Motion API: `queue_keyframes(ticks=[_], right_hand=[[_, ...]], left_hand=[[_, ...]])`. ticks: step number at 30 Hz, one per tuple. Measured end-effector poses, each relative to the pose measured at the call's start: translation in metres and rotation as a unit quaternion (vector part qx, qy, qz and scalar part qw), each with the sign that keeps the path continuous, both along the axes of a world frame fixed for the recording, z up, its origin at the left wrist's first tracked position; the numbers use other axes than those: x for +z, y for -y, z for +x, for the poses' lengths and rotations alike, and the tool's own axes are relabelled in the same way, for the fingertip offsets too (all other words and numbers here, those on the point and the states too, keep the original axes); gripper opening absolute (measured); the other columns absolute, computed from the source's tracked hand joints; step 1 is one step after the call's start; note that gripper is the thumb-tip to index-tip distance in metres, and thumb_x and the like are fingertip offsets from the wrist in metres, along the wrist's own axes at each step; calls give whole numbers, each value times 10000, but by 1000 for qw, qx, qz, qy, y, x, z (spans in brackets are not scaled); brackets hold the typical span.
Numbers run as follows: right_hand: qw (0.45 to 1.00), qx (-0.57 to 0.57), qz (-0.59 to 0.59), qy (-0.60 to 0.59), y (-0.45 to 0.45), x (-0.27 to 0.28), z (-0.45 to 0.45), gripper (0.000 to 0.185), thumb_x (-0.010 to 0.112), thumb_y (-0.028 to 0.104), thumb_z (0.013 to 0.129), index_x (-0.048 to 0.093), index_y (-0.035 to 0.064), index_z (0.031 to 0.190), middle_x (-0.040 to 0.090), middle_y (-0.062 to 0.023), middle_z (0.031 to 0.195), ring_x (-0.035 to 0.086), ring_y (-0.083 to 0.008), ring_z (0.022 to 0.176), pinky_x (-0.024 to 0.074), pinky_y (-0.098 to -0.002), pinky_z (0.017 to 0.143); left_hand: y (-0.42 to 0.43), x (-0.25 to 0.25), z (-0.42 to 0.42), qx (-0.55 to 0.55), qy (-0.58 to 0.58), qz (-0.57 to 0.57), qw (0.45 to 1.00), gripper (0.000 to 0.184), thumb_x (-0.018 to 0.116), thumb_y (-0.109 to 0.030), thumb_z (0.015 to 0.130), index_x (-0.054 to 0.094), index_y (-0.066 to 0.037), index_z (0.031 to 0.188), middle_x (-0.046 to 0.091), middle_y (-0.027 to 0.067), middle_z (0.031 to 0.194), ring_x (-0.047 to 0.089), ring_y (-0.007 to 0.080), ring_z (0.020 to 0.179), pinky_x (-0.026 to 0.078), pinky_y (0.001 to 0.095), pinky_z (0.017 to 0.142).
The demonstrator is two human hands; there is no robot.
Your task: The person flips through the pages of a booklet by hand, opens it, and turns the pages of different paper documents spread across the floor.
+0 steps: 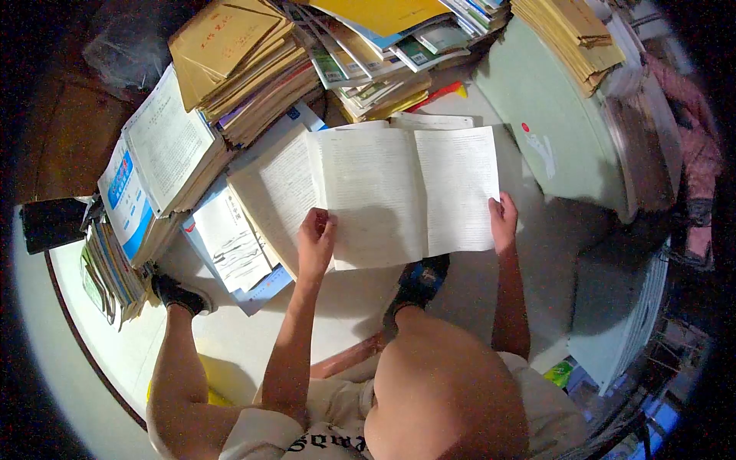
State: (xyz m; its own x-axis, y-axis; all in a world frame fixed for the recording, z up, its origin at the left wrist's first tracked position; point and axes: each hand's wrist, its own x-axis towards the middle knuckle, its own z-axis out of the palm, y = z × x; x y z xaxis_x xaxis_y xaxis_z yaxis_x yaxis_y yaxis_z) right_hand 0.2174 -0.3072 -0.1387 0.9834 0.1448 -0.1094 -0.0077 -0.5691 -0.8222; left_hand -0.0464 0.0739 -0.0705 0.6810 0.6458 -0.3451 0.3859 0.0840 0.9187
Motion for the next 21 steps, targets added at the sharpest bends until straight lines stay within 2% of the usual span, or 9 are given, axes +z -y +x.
queue_keyframes(ticks=[3, 5, 7, 10, 13, 16, 18, 19, 21], right_hand=[[998, 38, 49, -24, -29, 32, -3, 307, 648, 162, 992, 597, -22, 1233, 681, -59, 978, 613, -121, 871, 497, -284, 784], [997, 42, 64, -14, -38, 23, 0, 291, 642, 155, 991, 603, -13, 1226, 667, -40, 938, 596, -109, 834, 487, -278, 757], [996, 48, 81, -4, -45, 15, 3, 276, 637, 148, 990, 609, -4, 1218, 653, -21, 898, 578, -98, 797, 477, -273, 730], [998, 52, 21, 4, -54, 16, 5, 201, 623, 82, 1004, 615, -26, 1173, 653, -14, 929, 576, -94, 838, 475, -257, 758], [996, 32, -20, 85, -63, 17, 0, 226, 648, 99, 975, 616, 27, 1187, 633, -50, 866, 562, -132, 750, 485, -281, 709], [995, -24, -23, 91, -76, 17, -12, 304, 648, 63, 953, 582, 27, 1247, 645, -121, 1039, 606, -225, 890, 508, -347, 807], [959, -14, -141, 246, -92, 18, -26, 379, 631, 28, 927, 544, 30, 1296, 595, -171, 1222, 580, -331, 1084, 475, -429, 945], [957, -8, -148, 249, -107, 29, -37, 407, 629, 9, 904, 536, 34, 1300, 561, -195, 1277, 530, -401, 1191, 419, -479, 1031], [954, 45, -112, 273, -144, 45, -60, 384, 616, -3, 904, 549, 30, 1280, 579, -184, 1255, 539, -389, 1191, 426, -473, 1026]], left_hand=[[-3, 6, 0, 24, 42, -4, 999, 157, 630, -117, 958, 593, 35, 942, 646, 69, 790, 574, 123, 722, 493, 301, 678], [-6, 24, -1, 17, -21, 88, 996, 137, 631, -102, 951, 596, 31, 953, 659, 90, 776, 600, 147, 693, 505, 308, 669], [-11, 19, -5, 29, -41, 97, 994, 134, 637, -105, 950, 604, 24, 962, 663, 94, 770, 608, 151, 682, 510, 309, 663], [-15, 23, -8, 31, -53, 142, 988, 135, 654, -110, 945, 613, 11, 986, 662, 93, 748, 608, 154, 652, 511, 310, 644], [-17, 38, -5, 40, -57, 156, 985, 156, 669, -116, 938, 609, -6, 1031, 658, 85, 722, 601, 157, 620, 501, 317, 615], [-13, 32, -5, 69, -43, 167, 983, 192, 674, -115, 935, 593, -31, 1087, 659, 86, 705, 604, 175, 594, 487, 335, 587], [-11, 24, -8, 85, -19, 205, 975, 212, 673, -112, 934, 583, -45, 1114, 659, 89, 697, 606, 188, 582, 479, 345, 575], [-9, 22, -10, 77, -32, 219, 972, 215, 669, -110, 936, 582, -62, 1127, 664, 87, 712, 613, 196, 589, 482, 351, 580], [-7, 22, -11, 75, -49, 224, 971, 194, 650, -108, 946, 595, -104, 1131, 675, 85, 759, 631, 225, 615, 496, 370, 609]])
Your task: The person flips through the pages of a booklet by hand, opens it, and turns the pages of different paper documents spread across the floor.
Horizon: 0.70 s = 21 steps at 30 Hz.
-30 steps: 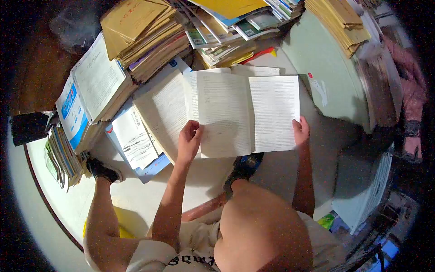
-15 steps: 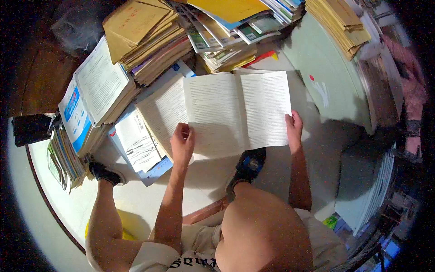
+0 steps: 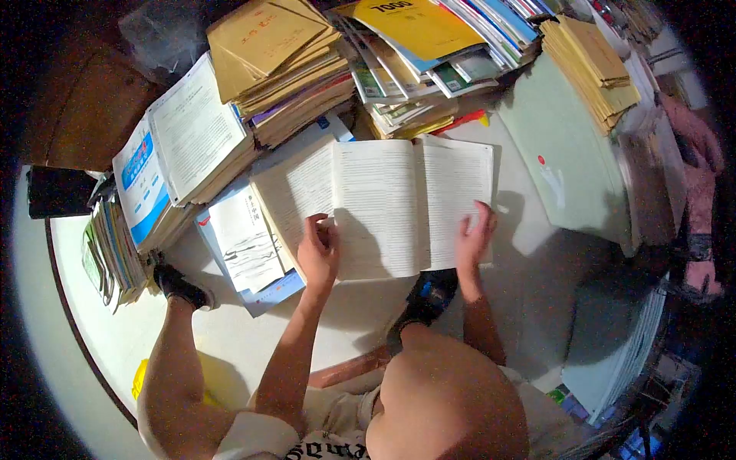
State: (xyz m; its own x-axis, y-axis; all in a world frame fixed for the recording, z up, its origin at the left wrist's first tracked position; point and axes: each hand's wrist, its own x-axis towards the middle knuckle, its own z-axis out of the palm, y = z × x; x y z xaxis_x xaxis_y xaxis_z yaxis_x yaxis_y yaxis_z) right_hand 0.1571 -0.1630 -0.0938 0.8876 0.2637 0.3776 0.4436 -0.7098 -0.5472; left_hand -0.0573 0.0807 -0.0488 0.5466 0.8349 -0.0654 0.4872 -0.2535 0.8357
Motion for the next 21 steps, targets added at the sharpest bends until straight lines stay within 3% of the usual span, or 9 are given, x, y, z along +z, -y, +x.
queue_keyframes(ticks=[3, 7, 8, 11, 13, 17, 19, 20, 21], right_hand=[[993, 112, 28, -37, -37, 2, -25, 355, 596, -39, 886, 574, 30, 1233, 593, -171, 1246, 542, -373, 1218, 436, -455, 1028], [989, 54, 95, -99, -56, -34, -27, 323, 573, -98, 827, 593, 23, 1126, 601, -162, 1160, 563, -370, 1131, 461, -449, 970], [990, 46, 114, -69, -60, -39, -24, 314, 560, -131, 799, 587, 19, 1073, 602, -156, 1120, 566, -369, 1083, 467, -455, 934], [993, 34, 87, -74, -64, -45, -16, 324, 613, -121, 788, 580, 29, 1073, 610, -168, 1105, 565, -368, 1098, 454, -439, 974], [995, 33, 69, -60, -65, -45, -12, 317, 619, -126, 778, 573, 26, 1053, 608, -163, 1075, 570, -364, 1083, 460, -442, 957], [995, 42, 70, -53, -65, -45, -11, 305, 618, -124, 779, 570, 25, 1041, 609, -156, 1055, 570, -365, 1079, 459, -453, 953], [995, 51, 66, -56, -58, -48, -14, 303, 617, -121, 784, 571, 26, 1044, 609, -157, 1052, 571, -366, 1076, 458, -456, 954], [995, 50, 70, -58, -60, -50, -11, 301, 616, -119, 788, 572, 27, 1047, 609, -160, 1045, 570, -366, 1075, 456, -455, 959], [994, 48, 72, -63, -60, -51, -11, 299, 614, -117, 792, 572, 28, 1050, 609, -162, 1039, 569, -365, 1073, 455, -453, 964]], left_hand=[[3, 0, 0, -12, -7, 7, 1000, 169, 634, -110, 953, 605, -120, 1119, 690, 90, 799, 660, 251, 659, 507, 392, 629], [6, -3, 1, -13, -62, 60, 996, 152, 624, -106, 954, 613, -124, 1105, 705, 92, 831, 682, 278, 707, 516, 403, 649], [8, -5, 1, -13, -63, 58, 996, 151, 621, -104, 953, 616, -125, 1102, 709, 90, 841, 685, 283, 719, 520, 405, 655], [7, -10, -2, -28, -26, 106, 994, 147, 616, -109, 949, 624, -120, 1095, 710, 90, 843, 688, 278, 736, 522, 403, 658], [7, -5, 1, -29, -38, 21, 999, 164, 624, -84, 929, 630, -111, 1090, 714, 93, 875, 690, 266, 760, 521, 405, 657], [3, -2, -1, -36, -27, -5, 999, 191, 644, -33, 896, 631, -74, 1081, 696, 115, 889, 678, 273, 752, 520, 404, 651], [2, -2, -4, -24, 70, -70, 995, 221, 652, 19, 865, 627, -36, 1078, 665, 126, 882, 650, 279, 717, 513, 406, 629], [3, -13, -7, 8, 94, -49, 994, 231, 649, 36, 850, 629, -20, 1073, 629, 125, 902, 619, 283, 807, 508, 405, 722], [0, -7, -10, 10, 93, -50, 994, 231, 649, 36, 850, 629, -20, 1073, 629, 125, 902, 619, 283, 807, 508, 405, 722]])
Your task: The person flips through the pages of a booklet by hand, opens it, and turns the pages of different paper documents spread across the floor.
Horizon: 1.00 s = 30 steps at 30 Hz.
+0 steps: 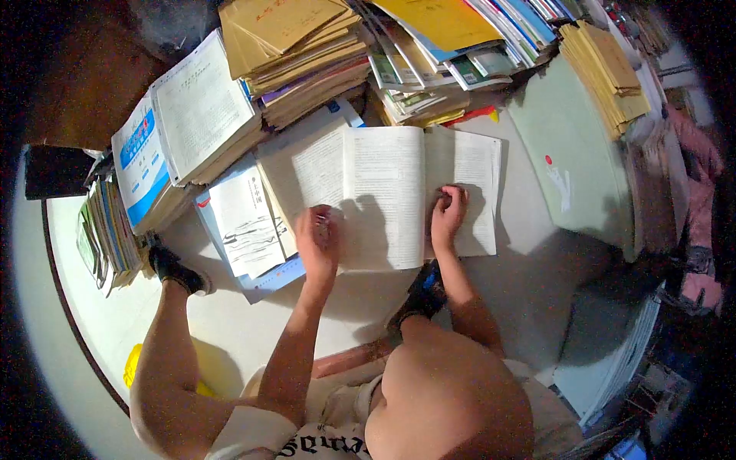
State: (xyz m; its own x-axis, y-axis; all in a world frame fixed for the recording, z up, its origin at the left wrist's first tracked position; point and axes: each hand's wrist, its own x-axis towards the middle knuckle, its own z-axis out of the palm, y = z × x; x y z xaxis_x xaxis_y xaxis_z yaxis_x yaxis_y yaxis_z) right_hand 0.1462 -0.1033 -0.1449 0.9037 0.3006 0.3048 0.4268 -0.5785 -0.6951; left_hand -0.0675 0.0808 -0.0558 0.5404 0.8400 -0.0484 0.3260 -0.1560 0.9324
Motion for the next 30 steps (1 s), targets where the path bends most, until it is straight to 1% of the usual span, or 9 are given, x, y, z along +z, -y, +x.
queue_keyframes(ticks=[2, 5, 8, 11, 14, 17, 21, 24, 30], right_hand=[[1000, 0, 12, -16, 0, 0, -1, 295, 610, -115, 798, 574, 28, 1053, 608, -161, 1042, 571, -359, 1068, 455, -445, 969], [999, 7, 32, -27, -2, 2, -2, 291, 600, -114, 809, 574, 29, 1062, 608, -154, 1055, 577, -342, 1057, 455, -423, 973], [997, 4, 64, -41, -1, 2, -2, 281, 568, -122, 825, 586, 30, 1061, 599, -128, 1042, 582, -299, 1011, 471, -390, 901], [992, -13, 113, -54, -5, 15, -2, 284, 541, -128, 838, 601, 31, 1066, 596, -102, 1042, 585, -257, 976, 487, -365, 826], [997, -16, 75, -23, -20, 74, -13, 296, 539, -121, 847, 602, 33, 1092, 611, -112, 1108, 596, -260, 1006, 490, -349, 833], [987, 142, 53, 50, -45, 101, -38, 267, 538, -111, 854, 618, 21, 1072, 626, -139, 1088, 619, -309, 1035, 500, -371, 862], [907, 403, 94, -85, -90, 121, -84, 315, 608, -40, 872, 608, 37, 1178, 620, -168, 1129, 633, -346, 1046, 515, -414, 905], [883, 447, 70, -124, -118, 110, -114, 438, 638, -10, 879, 532, 46, 1300, 606, -165, 1136, 631, -339, 1050, 524, -423, 892], [890, 423, -15, -168, -141, 75, -136, 517, 699, 24, 857, 466, 0, 1317, 576, -224, 1193, 595, -417, 1072, 494, -467, 922]], left_hand=[[-12, 17, -7, 82, -131, 262, 953, 273, 658, 33, 844, 623, -36, 1106, 599, 126, 1009, 566, 286, 920, 474, 412, 839], [-35, 19, -16, 181, -109, 206, 955, 372, 717, 39, 837, 591, -26, 1180, 622, 132, 1063, 534, 269, 1035, 450, 363, 865], [-55, 17, -25, 195, -35, 32, 980, 379, 724, -13, 882, 607, -13, 1242, 600, 109, 1013, 604, 190, 793, 521, 339, 717], [-65, 13, -34, 130, -97, 136, 977, 322, 715, -21, 901, 672, -20, 1221, 620, 99, 971, 635, 157, 715, 535, 314, 658], [-59, 16, -31, 135, -91, 113, 980, 274, 695, -10, 911, 721, -36, 1183, 619, 102, 988, 647, 158, 736, 541, 320, 669], [-57, 14, -33, 135, -96, 141, 976, 280, 666, -6, 920, 725, -37, 1193, 611, 103, 993, 613, 156, 738, 518, 309, 677], [-59, 12, -32, 140, -100, 106, 979, 297, 596, 20, 925, 741, -36, 1178, 570, 103, 1013, 561, 163, 772, 487, 297, 704], [-63, -8, -39, 144, 23, 46, 988, 362, 538, 60, 896, 753, -41, 1170, 523, 98, 1030, 546, 170, 805, 482, 292, 733], [-72, -19, -45, 140, -2, -11, 990, 422, 494, 64, 853, 761, -40, 1164, 484, 105, 1040, 537, 186, 860, 477, 294, 784]])
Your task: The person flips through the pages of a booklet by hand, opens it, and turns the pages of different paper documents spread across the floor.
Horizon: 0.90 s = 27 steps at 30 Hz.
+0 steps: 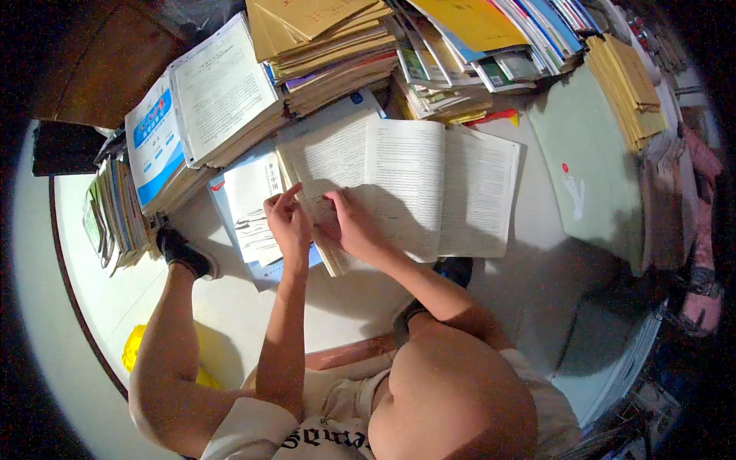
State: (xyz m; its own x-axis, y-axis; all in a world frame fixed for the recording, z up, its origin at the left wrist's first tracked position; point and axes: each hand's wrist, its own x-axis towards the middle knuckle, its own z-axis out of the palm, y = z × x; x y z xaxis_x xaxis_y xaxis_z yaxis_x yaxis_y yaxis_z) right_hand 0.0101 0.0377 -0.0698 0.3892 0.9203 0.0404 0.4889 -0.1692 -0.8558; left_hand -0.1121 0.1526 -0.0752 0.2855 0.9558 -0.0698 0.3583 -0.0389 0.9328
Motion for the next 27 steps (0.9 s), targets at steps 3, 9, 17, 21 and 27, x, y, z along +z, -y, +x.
queue_keyframes(ticks=[3, 9, 17, 21, 27], right_hand=[[1000, -5, -19, 21, -4, -6, -4, 544, 716, 42, 845, 450, -19, 1316, 560, -246, 1218, 578, -437, 1091, 471, -491, 950], [998, -23, -2, 66, -1, -13, -13, 519, 690, 31, 839, 457, -19, 1300, 532, -257, 1242, 552, -456, 1117, 467, -506, 943], [997, -27, -49, 47, -3, -50, -20, 436, 553, 35, 909, 446, -26, 1327, 461, -272, 1344, 464, -452, 1258, 401, -472, 1059], [992, -29, -115, -38, -2, -62, -22, 463, 348, 91, 1041, 380, -33, 1487, 436, -302, 1489, 418, -458, 1388, 352, -446, 1178], [997, -75, 3, -16, -5, -51, -16, 317, 570, -11, 904, 496, -9, 1212, 563, -221, 1158, 575, -407, 1043, 480, -447, 897]], left_hand=[[4, 12, 5, -15, 5, -23, 1000, 411, 500, 47, 858, 762, -43, 1161, 466, 112, 1052, 524, 210, 953, 457, 296, 855], [13, 14, 11, -53, -87, 85, 991, 365, 597, -6, 843, 770, -88, 1154, 484, 159, 1164, 468, 324, 1105, 400, 423, 1013], [26, 41, 26, -102, -271, 239, 927, 423, 696, -60, 796, 744, -157, 1204, 560, 110, 1308, 480, 334, 1192, 386, 484, 1031], [28, 50, 31, -110, -299, 195, 928, 449, 698, -91, 821, 666, -130, 1267, 659, 70, 1176, 533, 334, 1137, 399, 474, 978], [24, 58, 33, -84, -272, 172, 943, 419, 691, -99, 850, 611, -74, 1261, 711, 101, 940, 613, 326, 1013, 413, 474, 918]])
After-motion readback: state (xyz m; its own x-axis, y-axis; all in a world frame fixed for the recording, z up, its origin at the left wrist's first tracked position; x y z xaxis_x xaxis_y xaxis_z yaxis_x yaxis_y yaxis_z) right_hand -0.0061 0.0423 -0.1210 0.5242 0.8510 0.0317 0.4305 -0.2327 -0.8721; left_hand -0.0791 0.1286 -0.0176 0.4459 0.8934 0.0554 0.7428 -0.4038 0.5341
